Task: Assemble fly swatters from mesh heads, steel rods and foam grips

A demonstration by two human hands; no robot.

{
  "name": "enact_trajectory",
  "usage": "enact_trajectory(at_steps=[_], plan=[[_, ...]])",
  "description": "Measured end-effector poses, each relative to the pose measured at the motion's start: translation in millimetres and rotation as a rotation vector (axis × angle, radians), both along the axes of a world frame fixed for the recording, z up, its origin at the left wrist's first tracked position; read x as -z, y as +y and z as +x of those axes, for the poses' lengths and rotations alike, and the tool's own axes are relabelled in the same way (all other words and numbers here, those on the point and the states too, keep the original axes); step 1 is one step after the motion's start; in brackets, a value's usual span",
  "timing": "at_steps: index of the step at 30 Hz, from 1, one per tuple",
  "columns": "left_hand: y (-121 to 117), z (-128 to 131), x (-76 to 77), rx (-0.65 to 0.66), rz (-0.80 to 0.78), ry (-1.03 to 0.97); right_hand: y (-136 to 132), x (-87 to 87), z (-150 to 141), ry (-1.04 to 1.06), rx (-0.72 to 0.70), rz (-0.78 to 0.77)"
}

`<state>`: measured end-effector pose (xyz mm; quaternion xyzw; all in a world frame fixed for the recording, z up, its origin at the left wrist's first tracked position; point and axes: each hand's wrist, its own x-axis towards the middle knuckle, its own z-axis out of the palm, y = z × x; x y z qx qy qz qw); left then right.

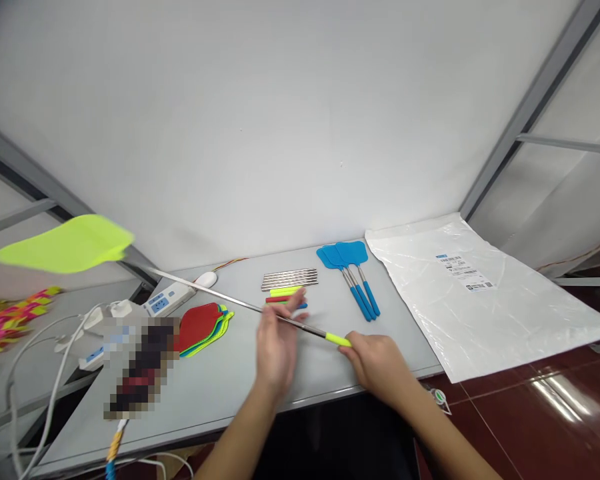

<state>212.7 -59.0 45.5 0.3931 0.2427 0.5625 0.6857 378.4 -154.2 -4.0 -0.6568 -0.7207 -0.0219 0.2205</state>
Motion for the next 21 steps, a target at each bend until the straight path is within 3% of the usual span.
enact_trajectory(at_steps=[4, 7, 9, 12, 14, 18, 21], plan=[[-17, 8, 7.8, 0.127, 0.002, 0.162, 0, 2.4, -14, 0.075, -0.011, -0.022], [-5, -10, 2.2, 0.200, -0.005, 0.195, -6, 5.2, -4, 0.122, 0.009, -0.058], [17, -32, -6.6, 0.111, -0.044, 0.047, -11, 7.8, 6, 0.134, 0.026, -0.089], [58, -72, -21.7, -0.247, -0.108, -0.176, -16, 12.1, 18, 0.136, 0.028, -0.128], [82, -96, -29.8, -0.386, -0.169, -0.272, -18, 14.6, 22, 0.128, 0.020, -0.151], [99, -115, -35.0, -0.388, -0.211, -0.376, -17, 17.0, 21, 0.095, -0.002, -0.170], [84, -96, -25.8, -0.406, -0.106, -0.258, -15, 13.9, 11, 0.086, -0.013, -0.155]])
